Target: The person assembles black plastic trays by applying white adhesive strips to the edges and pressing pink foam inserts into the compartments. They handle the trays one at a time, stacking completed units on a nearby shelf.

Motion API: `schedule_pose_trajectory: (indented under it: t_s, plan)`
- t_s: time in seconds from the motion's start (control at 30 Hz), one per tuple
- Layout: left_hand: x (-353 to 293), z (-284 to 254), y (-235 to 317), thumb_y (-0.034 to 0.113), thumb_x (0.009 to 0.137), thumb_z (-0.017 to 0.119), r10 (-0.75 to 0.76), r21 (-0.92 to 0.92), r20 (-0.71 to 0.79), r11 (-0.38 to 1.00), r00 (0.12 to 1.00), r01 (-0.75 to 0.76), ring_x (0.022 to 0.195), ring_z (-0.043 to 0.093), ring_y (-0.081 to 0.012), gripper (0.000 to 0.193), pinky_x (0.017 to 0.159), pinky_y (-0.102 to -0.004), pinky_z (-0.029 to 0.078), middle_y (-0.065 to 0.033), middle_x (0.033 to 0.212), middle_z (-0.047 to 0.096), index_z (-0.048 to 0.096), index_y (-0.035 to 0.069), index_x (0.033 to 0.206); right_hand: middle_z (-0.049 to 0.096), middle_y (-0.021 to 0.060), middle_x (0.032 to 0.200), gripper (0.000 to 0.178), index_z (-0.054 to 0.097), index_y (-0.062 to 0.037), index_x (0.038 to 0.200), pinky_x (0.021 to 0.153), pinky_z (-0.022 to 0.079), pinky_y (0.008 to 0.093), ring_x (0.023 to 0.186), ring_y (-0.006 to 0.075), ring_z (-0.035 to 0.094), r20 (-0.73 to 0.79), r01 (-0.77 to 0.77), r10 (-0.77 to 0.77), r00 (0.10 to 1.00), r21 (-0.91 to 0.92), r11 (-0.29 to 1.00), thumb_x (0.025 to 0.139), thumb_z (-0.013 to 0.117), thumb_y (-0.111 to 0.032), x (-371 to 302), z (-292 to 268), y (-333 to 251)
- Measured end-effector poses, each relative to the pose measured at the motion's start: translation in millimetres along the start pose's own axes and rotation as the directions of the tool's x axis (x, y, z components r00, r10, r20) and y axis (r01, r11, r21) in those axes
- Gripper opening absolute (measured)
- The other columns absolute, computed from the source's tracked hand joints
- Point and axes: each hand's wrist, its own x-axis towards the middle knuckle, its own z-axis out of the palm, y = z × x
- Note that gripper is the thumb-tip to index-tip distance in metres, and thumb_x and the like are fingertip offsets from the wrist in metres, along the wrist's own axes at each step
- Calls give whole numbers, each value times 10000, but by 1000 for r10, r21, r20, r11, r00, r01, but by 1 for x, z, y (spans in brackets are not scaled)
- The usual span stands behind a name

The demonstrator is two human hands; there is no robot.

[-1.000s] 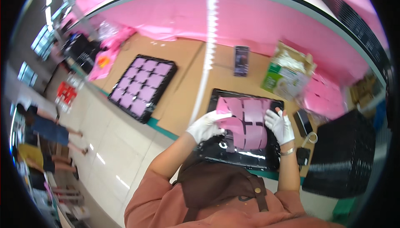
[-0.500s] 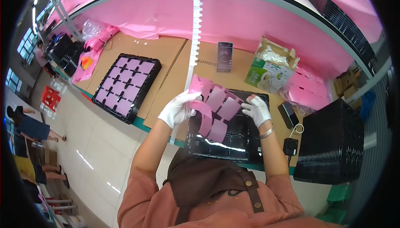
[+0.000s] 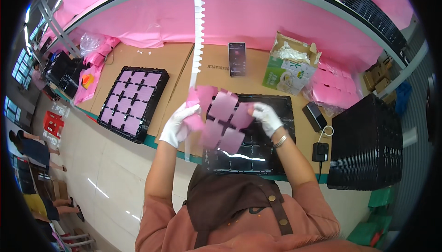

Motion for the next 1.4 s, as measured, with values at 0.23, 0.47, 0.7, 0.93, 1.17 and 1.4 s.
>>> schedule_pose_trajectory:
  t_s: [0.23,0.47,0.7,0.93,1.17,1.4]
  plan:
    - [-50,58,33,43,800,720,267,348,143,888,953,-301,772,630,-129,644,712,-269,520,-59,959,627,430,5,1374,596,-13,970,365,586,-34,1106,782,420,211,867,67,508,-259,373,-411,874,-184,909,892,713,-300,-75,-33,-110]
    - [-14,33,-41,9,815,720,28,416,67,908,997,-53,927,633,-131,663,828,-298,537,-99,1165,632,417,-11,1404,635,9,1048,468,527,17,1288,768,458,186,855,44,567,-284,119,-135,949,-72,990,866,678,-120,-76,-87,-50]
    - [-8,-2,-109,106,838,719,-119,435,-145,884,982,171,925,633,-115,534,842,-271,507,-55,1034,661,496,10,1313,648,111,1000,563,462,101,1337,631,502,263,750,104,606,-372,-248,119,920,-321,914,861,665,-123,-67,-106,49]
    - [-14,-13,-125,257,865,718,4,545,-304,821,953,170,889,621,-114,721,799,-258,493,-74,984,658,370,6,1445,666,151,878,582,515,52,1314,673,520,349,710,226,647,-444,-215,-180,878,-701,680,808,691,-176,-57,-117,88]
    - [-30,-17,-134,138,785,767,52,700,-300,690,952,183,737,588,-82,842,721,-258,499,-42,866,659,309,3,1479,634,111,755,606,499,-11,1356,691,510,363,708,250,645,-552,-386,-15,833,-602,699,802,680,-180,-55,-106,60]
    - [-44,-2,-136,67,801,717,266,881,-145,474,953,2,703,540,-114,880,704,-276,495,-121,1077,532,193,8,1506,633,40,813,605,449,-7,1367,652,499,295,648,146,590,-553,-309,-95,827,-590,746,795,644,-47,-63,-107,61]
